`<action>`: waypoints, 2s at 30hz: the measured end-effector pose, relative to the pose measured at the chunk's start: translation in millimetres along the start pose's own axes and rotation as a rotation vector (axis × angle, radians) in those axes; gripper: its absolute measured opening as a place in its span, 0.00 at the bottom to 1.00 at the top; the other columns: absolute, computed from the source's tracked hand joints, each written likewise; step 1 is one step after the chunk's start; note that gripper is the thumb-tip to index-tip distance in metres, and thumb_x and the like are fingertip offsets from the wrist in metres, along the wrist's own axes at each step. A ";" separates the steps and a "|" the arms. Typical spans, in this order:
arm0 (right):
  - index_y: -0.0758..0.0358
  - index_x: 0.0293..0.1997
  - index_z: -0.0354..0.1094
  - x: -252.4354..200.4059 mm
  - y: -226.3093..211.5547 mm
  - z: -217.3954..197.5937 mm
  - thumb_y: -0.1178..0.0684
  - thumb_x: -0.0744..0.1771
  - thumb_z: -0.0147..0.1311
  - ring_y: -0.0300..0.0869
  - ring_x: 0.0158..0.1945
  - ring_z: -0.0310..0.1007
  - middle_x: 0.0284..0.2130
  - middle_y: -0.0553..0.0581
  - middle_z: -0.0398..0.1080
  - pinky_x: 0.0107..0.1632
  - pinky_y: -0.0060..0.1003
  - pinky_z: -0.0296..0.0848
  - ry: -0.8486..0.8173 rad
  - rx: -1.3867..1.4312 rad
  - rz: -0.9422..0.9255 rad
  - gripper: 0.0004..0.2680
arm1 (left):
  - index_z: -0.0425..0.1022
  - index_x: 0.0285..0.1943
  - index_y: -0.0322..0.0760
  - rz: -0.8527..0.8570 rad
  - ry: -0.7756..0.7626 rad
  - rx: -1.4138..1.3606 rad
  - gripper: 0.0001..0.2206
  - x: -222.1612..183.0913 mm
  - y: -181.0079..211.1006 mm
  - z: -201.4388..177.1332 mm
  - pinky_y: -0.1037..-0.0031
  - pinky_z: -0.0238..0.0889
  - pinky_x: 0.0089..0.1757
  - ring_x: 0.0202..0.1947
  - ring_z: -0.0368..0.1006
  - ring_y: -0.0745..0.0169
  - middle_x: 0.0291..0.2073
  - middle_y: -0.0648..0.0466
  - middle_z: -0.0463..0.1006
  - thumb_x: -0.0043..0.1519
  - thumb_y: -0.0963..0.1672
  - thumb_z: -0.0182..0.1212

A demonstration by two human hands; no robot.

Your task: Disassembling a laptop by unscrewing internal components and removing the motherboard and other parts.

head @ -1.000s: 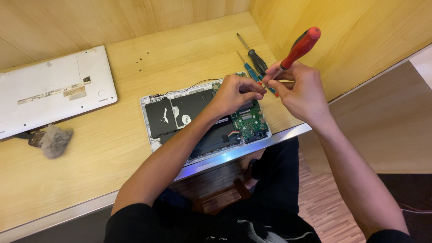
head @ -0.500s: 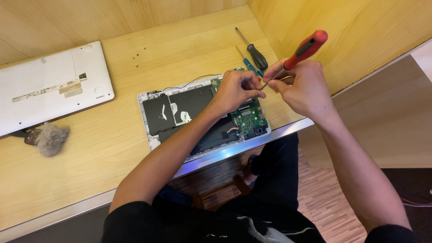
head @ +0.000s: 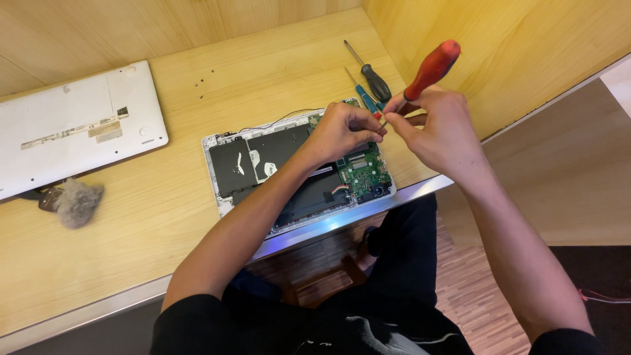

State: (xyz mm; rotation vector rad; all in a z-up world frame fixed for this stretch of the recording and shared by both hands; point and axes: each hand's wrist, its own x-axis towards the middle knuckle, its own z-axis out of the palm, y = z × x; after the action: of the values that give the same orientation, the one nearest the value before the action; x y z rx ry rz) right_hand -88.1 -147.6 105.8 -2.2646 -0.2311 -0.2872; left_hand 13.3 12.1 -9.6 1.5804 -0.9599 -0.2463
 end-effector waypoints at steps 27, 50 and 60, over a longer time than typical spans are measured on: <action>0.74 0.44 0.68 -127.0 41.4 4.7 0.68 0.72 0.55 0.52 0.43 0.77 0.40 0.67 0.70 0.52 0.40 0.83 0.644 0.280 -0.046 0.01 | 0.69 0.19 0.48 0.101 -0.440 1.503 0.18 35.3 20.0 39.6 0.70 0.54 0.22 0.17 0.65 0.65 0.15 0.64 0.68 0.61 0.37 0.65; 0.75 0.43 0.75 -108.5 85.0 39.0 0.67 0.68 0.61 0.58 0.45 0.78 0.41 0.73 0.74 0.49 0.50 0.77 0.480 0.247 -0.139 0.02 | 0.79 0.40 0.33 -0.577 0.251 1.113 0.18 -61.6 21.1 -185.4 0.39 0.69 0.41 0.41 0.78 0.21 0.33 0.29 0.80 0.63 0.49 0.46; 0.77 0.43 0.75 -105.9 99.0 44.2 0.71 0.67 0.61 0.57 0.39 0.79 0.39 0.73 0.74 0.42 0.48 0.79 0.436 0.293 -0.094 0.03 | 0.80 0.46 0.34 -0.790 0.207 1.409 0.13 -118.6 -78.7 -266.7 0.48 0.68 0.47 0.40 0.82 0.33 0.33 0.38 0.83 0.68 0.46 0.51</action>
State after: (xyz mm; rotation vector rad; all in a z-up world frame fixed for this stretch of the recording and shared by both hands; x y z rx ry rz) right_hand -158.1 -185.5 -23.2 -1.8519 -0.1388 -0.7352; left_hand 142.0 282.6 -50.2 3.1714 -0.1762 0.1272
